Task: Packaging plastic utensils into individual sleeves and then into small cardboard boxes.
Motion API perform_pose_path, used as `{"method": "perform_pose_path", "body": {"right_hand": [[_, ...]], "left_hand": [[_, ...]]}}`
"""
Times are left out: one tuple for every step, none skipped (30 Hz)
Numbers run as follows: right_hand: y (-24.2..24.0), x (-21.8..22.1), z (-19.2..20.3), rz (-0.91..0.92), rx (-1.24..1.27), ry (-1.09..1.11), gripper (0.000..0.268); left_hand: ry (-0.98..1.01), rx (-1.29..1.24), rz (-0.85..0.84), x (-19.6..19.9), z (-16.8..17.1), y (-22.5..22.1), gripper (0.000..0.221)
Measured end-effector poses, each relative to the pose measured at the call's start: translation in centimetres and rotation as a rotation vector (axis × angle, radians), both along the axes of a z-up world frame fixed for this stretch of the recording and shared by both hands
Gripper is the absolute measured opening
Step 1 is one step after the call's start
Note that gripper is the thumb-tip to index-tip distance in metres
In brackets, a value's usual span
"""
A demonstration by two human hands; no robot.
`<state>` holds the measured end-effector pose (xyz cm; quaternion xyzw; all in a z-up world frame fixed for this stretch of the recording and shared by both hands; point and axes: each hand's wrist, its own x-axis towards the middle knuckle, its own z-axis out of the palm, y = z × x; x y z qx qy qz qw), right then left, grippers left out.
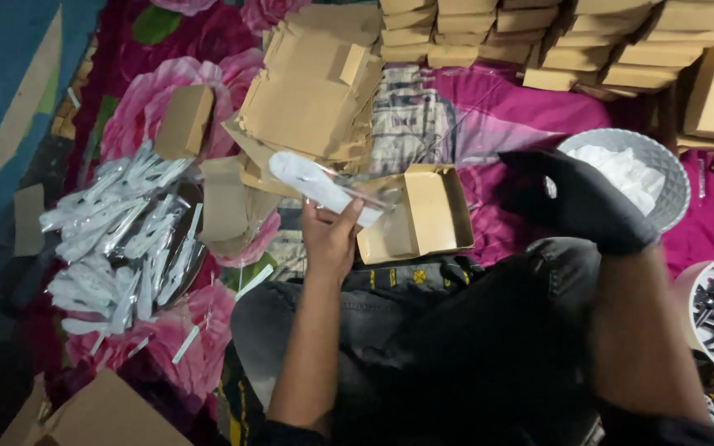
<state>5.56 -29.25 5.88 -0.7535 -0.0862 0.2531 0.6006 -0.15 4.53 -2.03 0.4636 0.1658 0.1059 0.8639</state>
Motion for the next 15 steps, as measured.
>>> {"method": "perform_pose_path", "body": {"right_hand": [[-2.4,-1.0,-2.0,-0.009,-0.007,-0.004,0.082],[-4.9,-2.0,-4.0,0.085,-0.349,-0.384,0.066],[-7.4,-3.0,-5.9,0.187,-0.694,-0.762,0.059],[-6.6,-4.9,-4.0,0.183,-0.705,-0.764,0.059],[-5.7,-6.9,-2.1,-0.044,-0.584,-0.299,0.058],[-4.8,-8.9,-0.3,-0.264,-0.436,0.161,0.058],[-5.3,-9.3,-0.3,-0.268,-0.441,0.161,0.058],[-5.9,-9.6,-0.2,-0.272,-0.426,0.172,0.066],[-6.4,-10.0,-0.2,-0.278,-0.408,0.182,0.073],[-7.0,-10.5,-0.6,-0.283,-0.409,0.179,0.073],[-7.7,-10.7,-0.8,-0.29,-0.263,0.233,0.086],[-8.3,-10.9,-1.0,-0.294,-0.116,0.286,0.098],[-9.3,-11.2,-1.6,-0.276,-0.126,0.283,0.098],[-10.3,-11.5,-2.2,-0.307,-0.093,0.339,0.102],[-11.3,-11.9,-3.0,-0.338,-0.058,0.4,0.106]], "left_hand": [[-0.004,-0.007,-0.009,-0.1,-0.3,0.4,0.067],[-0.084,-0.089,-0.058,-0.3,-0.7,0.7,0.065],[-0.164,-0.172,-0.105,-0.4,-1.0,0.9,0.062],[-0.169,-0.181,-0.112,-0.5,-1.3,1.1,0.062],[-0.126,-0.153,-0.086,-0.6,-1.6,1.3,0.064],[-0.083,-0.126,-0.061,-0.8,-1.8,1.4,0.067],[-0.084,-0.131,-0.065,-0.8,-1.8,1.4,0.067],[-0.014,-0.13,-0.031,-0.9,-1.7,1.3,0.073],[0.053,-0.126,0.002,-0.9,-1.5,1.5,0.08],[0.05,-0.129,-0.003,-1.1,-2.0,1.8,0.08],[0.059,-0.188,0.018,-1.3,-2.5,2.1,0.07],[0.068,-0.247,0.038,-1.4,-3.1,2.5,0.06],[0.065,-0.255,0.057,-1.7,-3.1,2.7,0.06],[0.056,-0.252,0.034,-1.9,-3.3,3.0,0.065],[0.052,-0.245,0.011,-2.4,-3.4,3.3,0.071]]}}
